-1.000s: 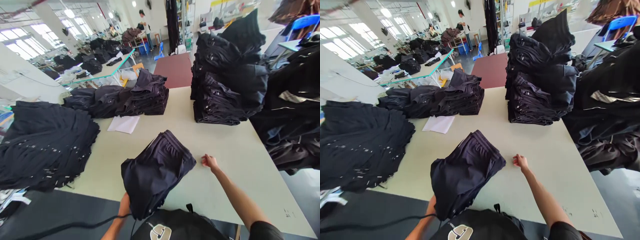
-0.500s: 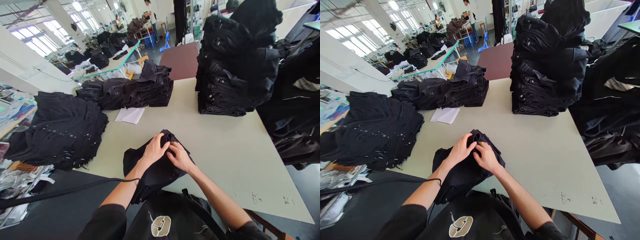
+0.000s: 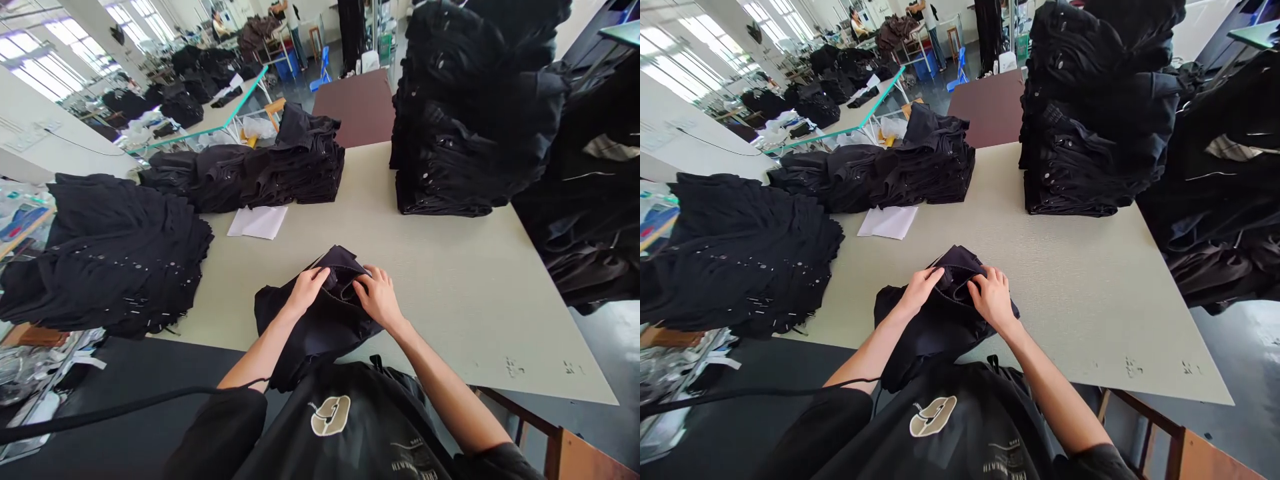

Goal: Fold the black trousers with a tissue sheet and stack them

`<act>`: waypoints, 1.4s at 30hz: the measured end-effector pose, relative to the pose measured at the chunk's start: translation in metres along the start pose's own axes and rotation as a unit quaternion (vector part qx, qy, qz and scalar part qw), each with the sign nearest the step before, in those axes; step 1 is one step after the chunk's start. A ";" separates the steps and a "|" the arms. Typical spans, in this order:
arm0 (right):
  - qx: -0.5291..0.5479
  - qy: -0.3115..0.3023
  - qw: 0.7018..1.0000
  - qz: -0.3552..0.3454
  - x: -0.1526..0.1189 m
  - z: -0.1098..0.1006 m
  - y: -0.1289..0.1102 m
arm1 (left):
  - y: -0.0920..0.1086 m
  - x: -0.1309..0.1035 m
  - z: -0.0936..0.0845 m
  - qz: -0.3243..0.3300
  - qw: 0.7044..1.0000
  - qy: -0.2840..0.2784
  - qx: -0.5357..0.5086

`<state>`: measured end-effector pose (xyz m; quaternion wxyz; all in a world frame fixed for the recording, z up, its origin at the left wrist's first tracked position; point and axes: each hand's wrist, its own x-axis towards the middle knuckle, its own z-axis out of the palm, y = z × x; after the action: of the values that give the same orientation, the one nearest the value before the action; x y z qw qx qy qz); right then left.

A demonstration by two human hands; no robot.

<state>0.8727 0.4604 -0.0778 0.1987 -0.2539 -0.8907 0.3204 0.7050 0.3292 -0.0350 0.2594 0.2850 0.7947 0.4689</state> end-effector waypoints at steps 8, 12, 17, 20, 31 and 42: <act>-0.034 0.042 0.998 -0.016 -0.019 0.016 -0.039 | -0.020 -0.005 -0.004 -0.064 0.974 -0.048 -0.213; -0.059 0.035 0.997 -0.040 -0.027 0.025 -0.047 | -0.031 0.000 -0.003 -0.129 0.928 -0.070 -0.344; -0.046 0.024 0.997 -0.048 -0.039 0.026 -0.047 | -0.035 -0.004 -0.005 -0.133 0.916 -0.077 -0.371; -0.038 0.023 0.998 -0.049 -0.046 0.026 -0.045 | -0.037 -0.010 -0.008 -0.119 0.917 -0.097 -0.369; -0.027 0.053 0.996 -0.060 -0.057 0.028 -0.039 | -0.041 -0.023 -0.019 -0.004 0.958 -0.152 -0.243; 0.030 0.006 0.999 0.032 -0.018 0.016 -0.012 | 0.013 -0.026 0.008 0.249 0.959 -0.038 0.132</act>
<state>0.8745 0.4340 -0.0846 0.2008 -0.2780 -0.8711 0.3515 0.7315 0.3213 -0.0233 0.1245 0.5234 0.7426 0.3989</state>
